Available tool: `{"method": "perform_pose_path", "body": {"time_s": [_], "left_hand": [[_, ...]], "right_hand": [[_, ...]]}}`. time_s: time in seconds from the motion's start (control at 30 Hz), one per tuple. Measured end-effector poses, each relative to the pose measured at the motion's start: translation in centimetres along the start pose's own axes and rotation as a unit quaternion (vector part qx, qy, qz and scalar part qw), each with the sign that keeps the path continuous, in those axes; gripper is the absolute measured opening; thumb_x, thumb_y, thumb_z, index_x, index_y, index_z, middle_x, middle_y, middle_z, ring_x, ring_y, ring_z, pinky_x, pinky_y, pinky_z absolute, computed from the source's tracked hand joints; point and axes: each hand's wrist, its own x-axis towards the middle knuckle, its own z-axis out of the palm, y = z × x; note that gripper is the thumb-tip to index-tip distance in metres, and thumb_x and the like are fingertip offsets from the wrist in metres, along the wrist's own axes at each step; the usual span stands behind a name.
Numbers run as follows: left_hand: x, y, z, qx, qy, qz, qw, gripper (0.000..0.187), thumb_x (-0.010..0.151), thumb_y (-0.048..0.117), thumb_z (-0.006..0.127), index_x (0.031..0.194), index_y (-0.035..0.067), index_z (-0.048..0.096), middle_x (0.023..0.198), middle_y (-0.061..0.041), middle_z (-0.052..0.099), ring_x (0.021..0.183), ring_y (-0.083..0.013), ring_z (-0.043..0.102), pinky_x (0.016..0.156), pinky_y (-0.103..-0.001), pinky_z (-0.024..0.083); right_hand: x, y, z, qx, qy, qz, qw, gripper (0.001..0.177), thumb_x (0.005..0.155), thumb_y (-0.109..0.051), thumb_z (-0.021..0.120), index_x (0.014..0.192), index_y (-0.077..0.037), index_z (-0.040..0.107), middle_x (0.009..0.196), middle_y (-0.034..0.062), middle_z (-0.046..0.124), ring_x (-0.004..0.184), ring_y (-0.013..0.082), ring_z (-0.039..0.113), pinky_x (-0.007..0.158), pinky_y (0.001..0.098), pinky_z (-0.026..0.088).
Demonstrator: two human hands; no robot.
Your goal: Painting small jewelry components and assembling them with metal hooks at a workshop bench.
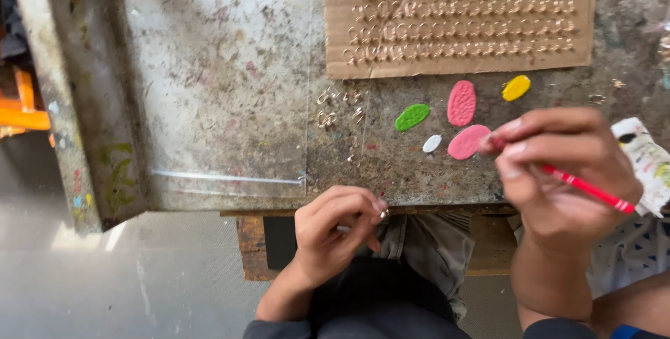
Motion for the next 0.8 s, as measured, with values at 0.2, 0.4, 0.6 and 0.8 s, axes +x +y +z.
{"method": "perform_pose_path", "body": {"time_s": [0.2,0.4,0.6,0.8], "left_hand": [[0.0,0.6,0.3,0.000,0.021,-0.051,0.998,0.003,0.098,-0.007,0.062,0.097,-0.004,0.062,0.103,-0.024,0.071,0.052,-0.0188,0.072,0.052,-0.017,0.055],[-0.3,0.3,0.6,0.009,0.023,-0.051,0.998,0.005,0.100,-0.007,0.062,0.102,-0.002,0.061,0.106,-0.022,0.071,0.051,-0.0193,0.071,0.048,-0.018,0.053],[-0.3,0.2,0.6,0.006,0.023,-0.062,0.998,0.003,0.101,-0.004,0.063,0.102,-0.002,0.062,0.106,-0.021,0.070,0.050,-0.0167,0.069,0.049,-0.017,0.054],[-0.3,0.0,0.5,0.023,0.016,-0.050,0.998,0.003,0.100,-0.003,0.064,0.102,-0.001,0.063,0.107,-0.021,0.071,0.051,-0.0153,0.069,0.050,-0.016,0.054]], "right_hand": [[-2.0,-1.3,2.5,0.087,-0.121,-0.041,0.988,0.013,0.083,0.001,0.073,0.089,-0.003,0.062,0.088,0.0160,0.070,0.076,0.0201,0.078,0.074,0.0252,0.068],[-2.8,-1.9,3.2,0.025,-0.139,-0.040,0.989,0.010,0.092,-0.004,0.066,0.086,-0.007,0.058,0.082,0.0089,0.068,0.082,0.0247,0.083,0.068,0.0218,0.062],[-2.6,-1.8,3.3,-0.007,-0.156,-0.082,0.984,0.008,0.092,-0.004,0.071,0.093,-0.007,0.064,0.089,0.0085,0.075,0.085,0.0182,0.082,0.071,0.0195,0.060],[-2.8,-1.8,3.5,-0.008,-0.156,-0.081,0.984,0.008,0.092,-0.004,0.072,0.093,-0.006,0.064,0.090,0.0106,0.075,0.086,0.0205,0.082,0.074,0.0217,0.061]]}}
